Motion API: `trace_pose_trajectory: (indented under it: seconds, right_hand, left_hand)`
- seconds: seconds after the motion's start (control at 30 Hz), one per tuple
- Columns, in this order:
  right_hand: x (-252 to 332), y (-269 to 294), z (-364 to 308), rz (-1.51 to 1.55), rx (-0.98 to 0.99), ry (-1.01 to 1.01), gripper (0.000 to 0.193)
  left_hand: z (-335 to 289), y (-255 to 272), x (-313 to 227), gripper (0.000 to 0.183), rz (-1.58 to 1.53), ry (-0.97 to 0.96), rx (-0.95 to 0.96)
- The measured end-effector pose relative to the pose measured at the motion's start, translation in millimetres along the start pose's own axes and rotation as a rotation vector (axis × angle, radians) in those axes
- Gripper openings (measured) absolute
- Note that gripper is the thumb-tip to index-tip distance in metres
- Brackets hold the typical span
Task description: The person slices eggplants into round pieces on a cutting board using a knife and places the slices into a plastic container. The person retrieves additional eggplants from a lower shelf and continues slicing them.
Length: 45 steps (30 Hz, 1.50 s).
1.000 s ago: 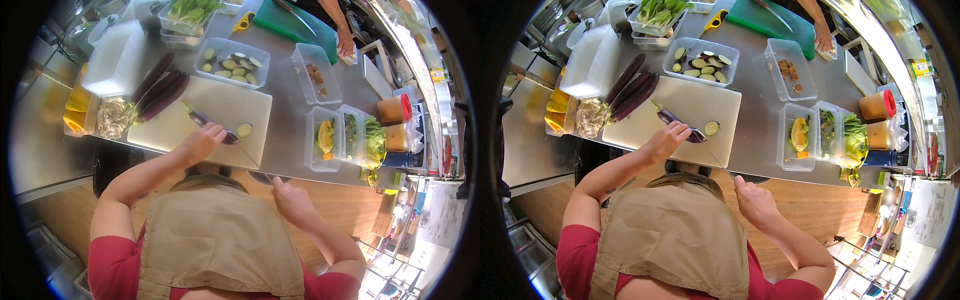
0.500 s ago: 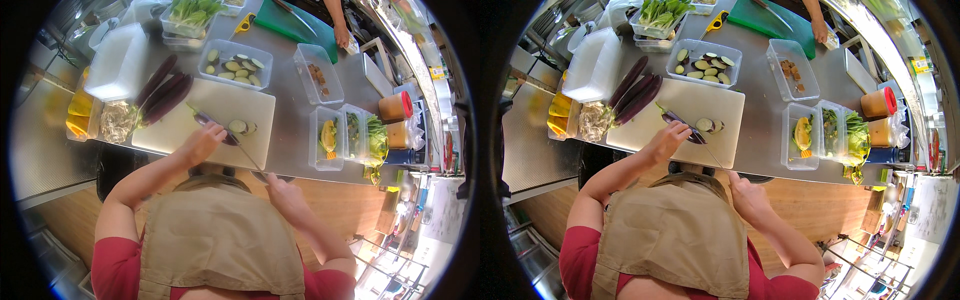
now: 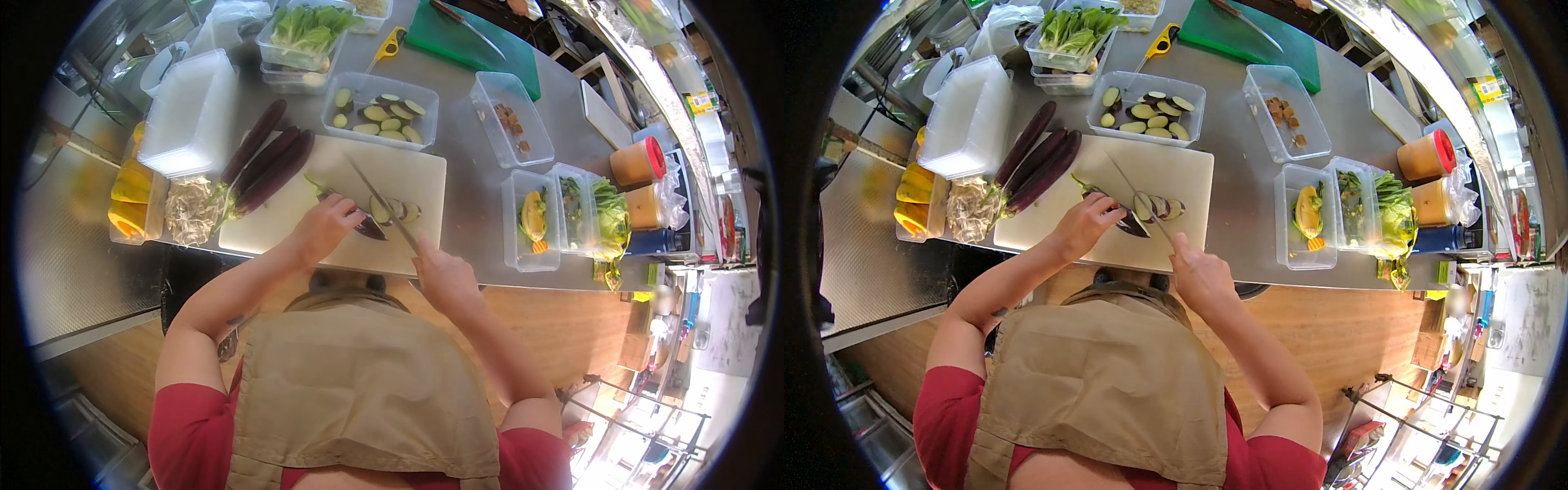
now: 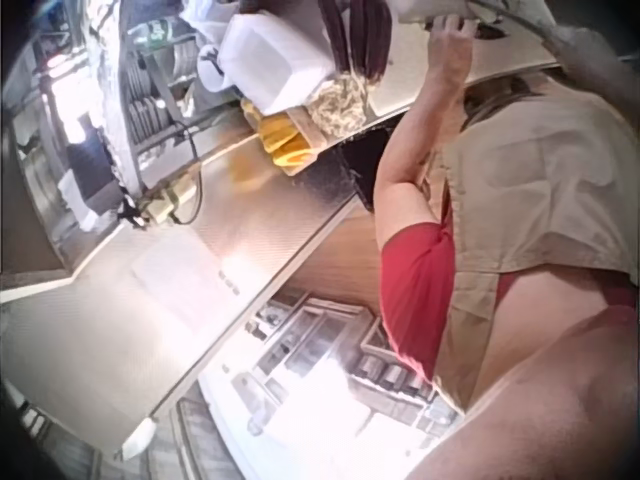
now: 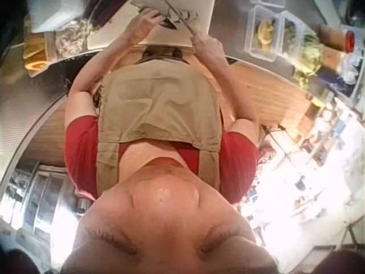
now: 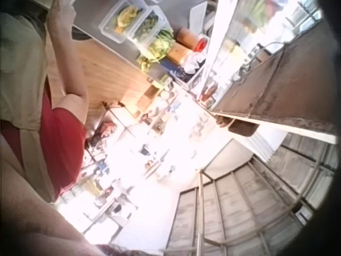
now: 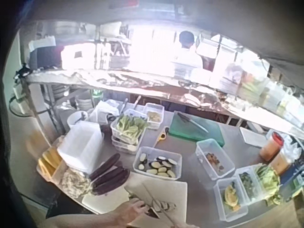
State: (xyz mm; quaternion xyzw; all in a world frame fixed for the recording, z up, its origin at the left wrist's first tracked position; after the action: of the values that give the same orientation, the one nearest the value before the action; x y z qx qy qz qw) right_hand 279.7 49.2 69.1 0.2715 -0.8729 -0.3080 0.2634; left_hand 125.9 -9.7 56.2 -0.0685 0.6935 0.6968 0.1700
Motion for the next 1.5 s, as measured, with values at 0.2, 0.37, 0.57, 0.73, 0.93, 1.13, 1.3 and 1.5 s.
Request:
trace_pose_trajectory:
  seconds: [0.2, 0.37, 0.57, 0.73, 0.93, 1.13, 1.3, 1.5]
  right_hand:
    - [-8, -23, -15, -0.001, -0.013, -0.007, 0.022]
    - [-18, -30, -66, 0.001, 0.111, -0.022, 0.020]
    - [-19, -52, -36, 0.159, 0.135, -0.055, 0.018]
    - [6, -43, 56, -0.014, -0.033, 0.027, 0.020]
    - [3, -13, 55, -0.013, -0.141, 0.072, 0.021]
    - [12, -24, -5, -0.006, -0.031, 0.071, 0.024]
    - [-12, -51, -36, 0.015, 0.004, 0.022, 0.023]
    - [7, -57, 57, 0.037, -0.057, 0.048, 0.023]
  left_hand:
    - [9, -13, -2, 0.025, 0.019, 0.077, 0.056]
    - [7, -10, 4, 0.023, -0.023, 0.049, 0.009]
    - [12, -16, 2, 0.020, 0.012, 0.055, 0.062]
    - [17, -19, 2, 0.023, -0.020, 0.020, 0.092]
    - [5, 3, 20, 0.025, -0.007, 0.028, -0.018]
    - [6, -9, 17, 0.023, 0.020, 0.090, 0.079]
    - [6, -9, 15, 0.023, -0.022, 0.068, 0.067]
    - [8, -8, 9, 0.016, 0.024, 0.024, 0.012]
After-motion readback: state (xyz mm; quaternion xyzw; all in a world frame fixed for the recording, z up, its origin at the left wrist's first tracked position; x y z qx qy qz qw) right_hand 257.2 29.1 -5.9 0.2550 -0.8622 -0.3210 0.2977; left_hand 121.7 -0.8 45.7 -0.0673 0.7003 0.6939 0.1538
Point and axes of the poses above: each hand's wrist, its own z-axis towards the middle knuckle, its own y-axis out of the back of the hand, x = y × z, the point moved 10 cm from there along z, towards the middle knuckle, and after that the axes turned 15 degrees about x, right-handed, at the moved point
